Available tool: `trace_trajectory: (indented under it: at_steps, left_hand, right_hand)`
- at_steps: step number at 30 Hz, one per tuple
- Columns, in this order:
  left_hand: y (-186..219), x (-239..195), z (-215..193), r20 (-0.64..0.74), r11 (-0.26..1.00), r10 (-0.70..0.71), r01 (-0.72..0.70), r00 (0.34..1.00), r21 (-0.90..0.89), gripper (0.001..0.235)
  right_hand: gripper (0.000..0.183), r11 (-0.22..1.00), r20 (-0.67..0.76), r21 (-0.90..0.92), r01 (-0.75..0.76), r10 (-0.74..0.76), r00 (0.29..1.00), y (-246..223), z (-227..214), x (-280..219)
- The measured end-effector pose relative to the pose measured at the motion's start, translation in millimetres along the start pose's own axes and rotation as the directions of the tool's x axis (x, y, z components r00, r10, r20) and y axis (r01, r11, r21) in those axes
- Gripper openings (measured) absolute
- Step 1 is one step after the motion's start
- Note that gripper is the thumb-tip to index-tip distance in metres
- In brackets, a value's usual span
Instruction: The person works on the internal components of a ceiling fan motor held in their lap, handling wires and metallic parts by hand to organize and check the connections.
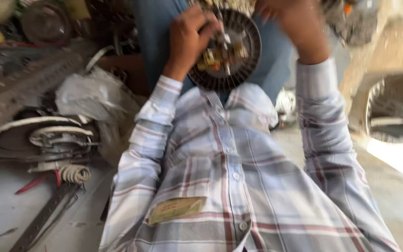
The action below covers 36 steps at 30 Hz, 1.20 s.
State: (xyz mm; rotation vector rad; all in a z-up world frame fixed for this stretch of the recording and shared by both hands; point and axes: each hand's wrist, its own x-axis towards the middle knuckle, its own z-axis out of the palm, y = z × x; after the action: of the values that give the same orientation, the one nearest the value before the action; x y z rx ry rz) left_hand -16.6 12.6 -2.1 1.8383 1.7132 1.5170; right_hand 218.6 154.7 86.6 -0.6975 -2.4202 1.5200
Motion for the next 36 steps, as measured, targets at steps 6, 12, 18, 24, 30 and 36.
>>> trace_trajectory:
  at_steps: [6, 12, 18, 24, 30, 36]
  left_hand:
    - [15, 35, -22, 0.129, 0.984, -0.036, 0.013, 0.991, 0.175, 0.028]
    - [69, 42, -41, 0.183, 0.904, -0.113, 0.025, 0.977, 0.426, 0.032]
    - [144, 6, -33, 0.293, 0.965, -0.143, 0.067, 0.945, 0.254, 0.033]
    - [153, -30, -36, 0.46, 0.932, -0.177, -0.002, 0.87, 0.362, 0.029]
    - [145, -36, -62, 0.53, 0.96, -0.059, -0.098, 0.846, 0.262, 0.009]
    - [111, 8, -75, 0.278, 0.933, -0.073, -0.033, 0.958, 0.36, 0.018]
  right_hand:
    - [0.016, 0.992, 0.197, 0.081, -0.098, 0.08, 0.977, 14, 46, 66]
    - [0.012, 0.927, 0.208, 0.369, -0.065, -0.014, 0.978, 38, 52, 54]
    - [0.009, 0.934, 0.096, 0.348, 0.079, -0.12, 0.988, 38, 48, 33]
    - [0.009, 0.987, -0.136, 0.068, 0.143, -0.133, 0.982, 20, 50, 16]
    - [0.026, 0.802, -0.298, -0.516, 0.302, -0.498, 0.814, -20, 103, -53]
    - [0.042, 0.91, -0.37, -0.4, 0.105, -0.265, 0.89, -42, 123, -73]
